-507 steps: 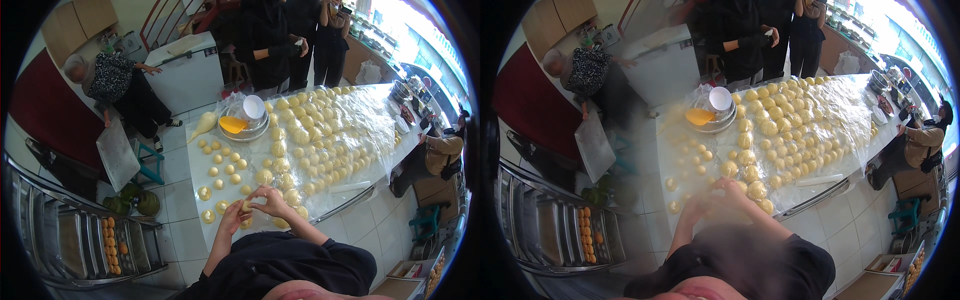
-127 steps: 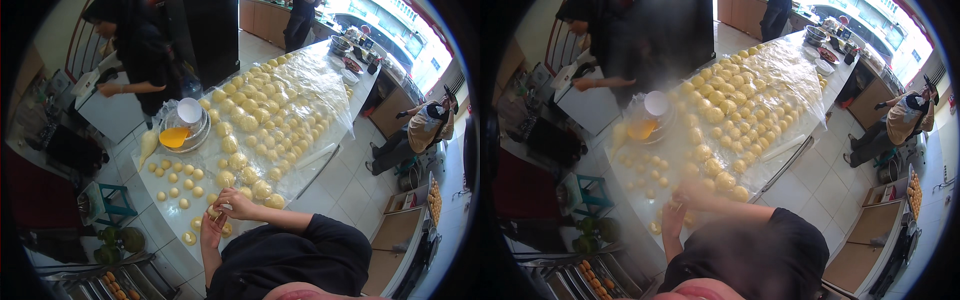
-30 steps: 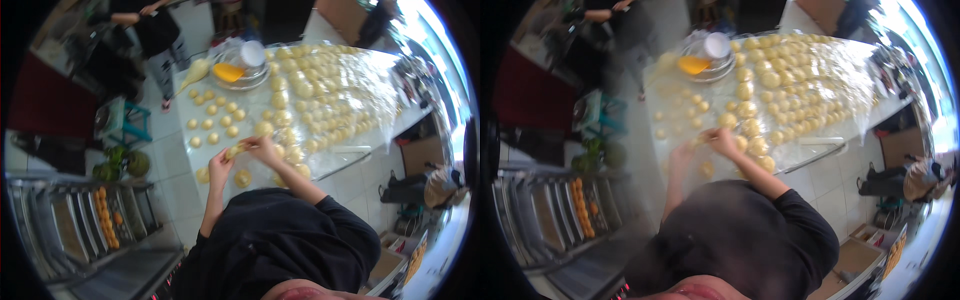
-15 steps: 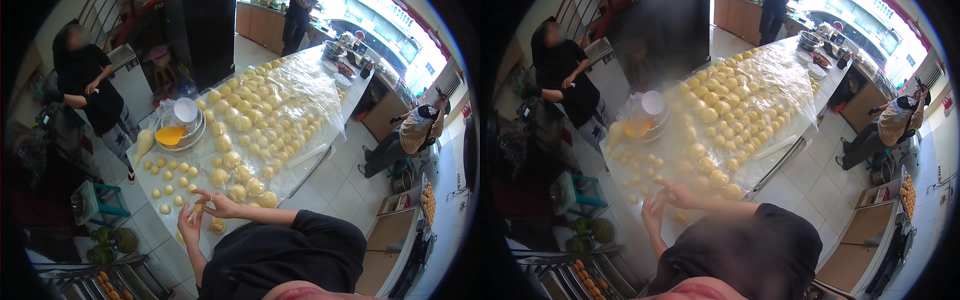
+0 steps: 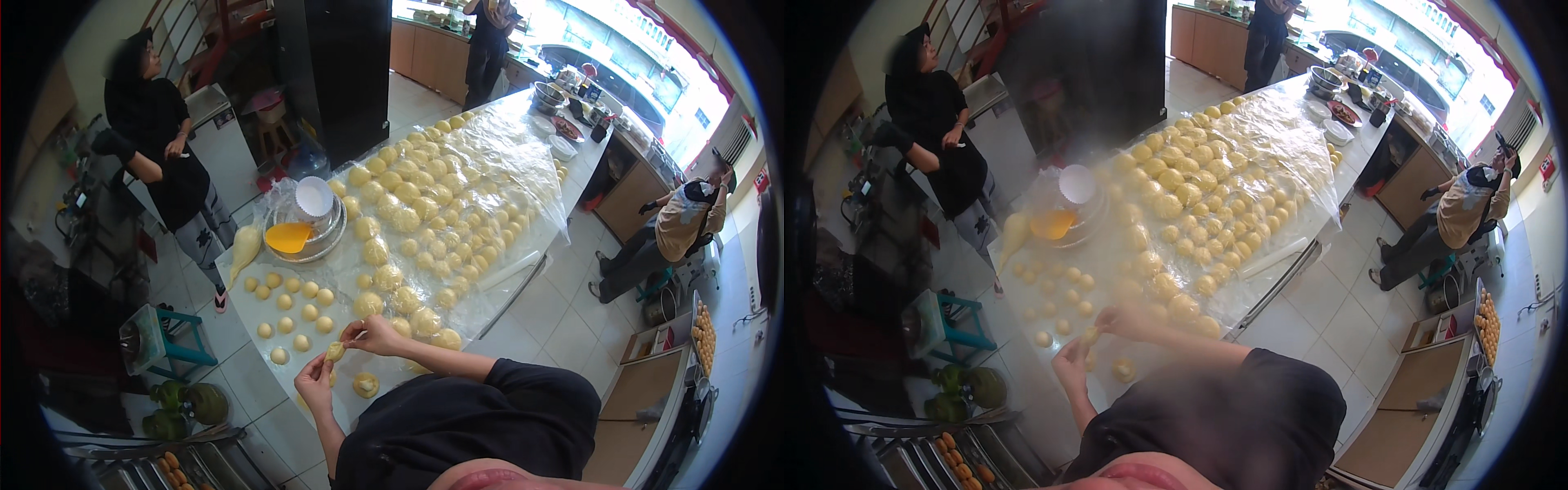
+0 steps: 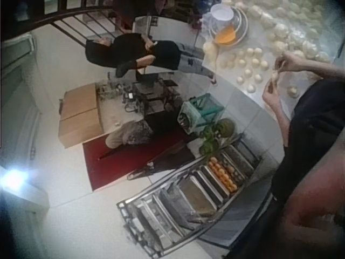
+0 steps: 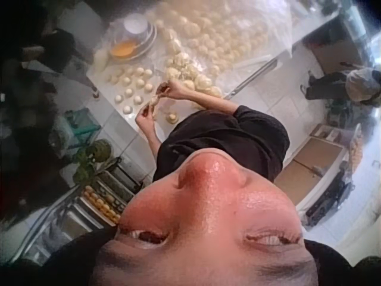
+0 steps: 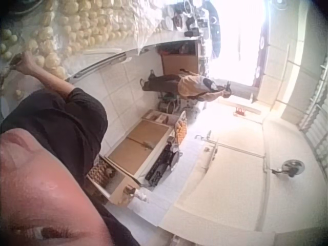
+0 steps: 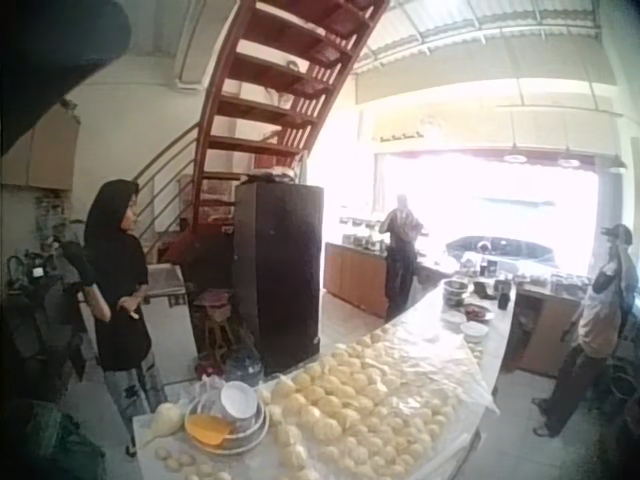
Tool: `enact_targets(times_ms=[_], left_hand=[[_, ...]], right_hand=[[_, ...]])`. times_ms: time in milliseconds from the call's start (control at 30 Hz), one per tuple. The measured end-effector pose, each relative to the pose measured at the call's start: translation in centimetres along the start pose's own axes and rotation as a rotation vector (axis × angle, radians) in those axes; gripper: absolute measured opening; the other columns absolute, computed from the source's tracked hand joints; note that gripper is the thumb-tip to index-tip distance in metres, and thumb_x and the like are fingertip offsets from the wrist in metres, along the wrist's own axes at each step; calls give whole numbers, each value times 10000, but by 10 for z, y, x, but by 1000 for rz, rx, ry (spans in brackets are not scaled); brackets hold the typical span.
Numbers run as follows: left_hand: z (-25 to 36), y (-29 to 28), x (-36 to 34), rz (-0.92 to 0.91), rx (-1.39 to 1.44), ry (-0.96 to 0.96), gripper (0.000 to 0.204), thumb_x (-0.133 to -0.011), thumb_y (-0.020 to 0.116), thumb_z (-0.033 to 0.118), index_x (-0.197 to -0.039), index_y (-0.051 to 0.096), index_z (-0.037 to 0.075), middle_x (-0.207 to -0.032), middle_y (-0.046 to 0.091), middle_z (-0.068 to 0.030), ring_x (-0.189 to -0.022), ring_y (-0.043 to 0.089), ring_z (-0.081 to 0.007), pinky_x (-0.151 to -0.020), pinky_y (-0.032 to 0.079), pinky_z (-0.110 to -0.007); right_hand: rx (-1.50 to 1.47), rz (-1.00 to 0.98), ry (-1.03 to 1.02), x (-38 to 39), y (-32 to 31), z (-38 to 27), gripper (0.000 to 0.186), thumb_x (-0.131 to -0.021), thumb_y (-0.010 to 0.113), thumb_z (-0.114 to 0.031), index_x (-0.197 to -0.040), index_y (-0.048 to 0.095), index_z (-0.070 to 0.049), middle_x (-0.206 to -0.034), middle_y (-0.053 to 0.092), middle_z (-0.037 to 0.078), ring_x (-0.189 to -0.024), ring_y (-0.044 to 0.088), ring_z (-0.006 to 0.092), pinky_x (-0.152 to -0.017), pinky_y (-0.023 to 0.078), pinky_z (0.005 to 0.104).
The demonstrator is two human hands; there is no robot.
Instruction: The person picks up cream-filled dough portions from the table and folds them into round balls by hand.
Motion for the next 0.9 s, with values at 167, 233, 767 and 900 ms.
enact_targets(times_ms=[167,233,767,900], left_hand=[[0,3,-1,-14,68,-6,186,-746,580,-26,-927,578,-70,-806,618,-98,-729,593,-122,-672,472,-218],[-3,3,-1,-29,87,-34,184,-748,572,-36,-927,575,-76,-809,618,-100,-736,595,-125,-678,473,-220],[32,54,25,-82,-327,304,750,-712,359,-124,-1341,20,102,-1156,431,-272,-1024,478,-353,-832,394,-369],[17,26,13,54,147,166,671,-745,496,-73,-1310,180,104,-1079,502,-165,-980,519,-251,-841,415,-343]], right_hand=[[-139,-112,79,2,10,4,166,-713,648,-83,-873,636,-38,-824,632,64,-748,592,113,-648,481,248],[-69,-125,101,2,5,3,155,-717,638,-74,-869,633,-41,-870,626,74,-761,594,117,-663,473,240],[312,104,-335,14,9,-49,165,-672,565,9,-831,607,-6,-812,594,111,-743,585,234,-668,475,313],[243,182,-328,13,-3,-45,103,-729,561,-4,-819,608,-10,-733,601,100,-666,604,193,-581,490,277]])
Point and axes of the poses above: each hand's wrist, its own x-axis away from the middle knuckle, its own y-axis out of the palm, z = x × y, the point moved 10 cm from there along -x, towards the middle knuckle
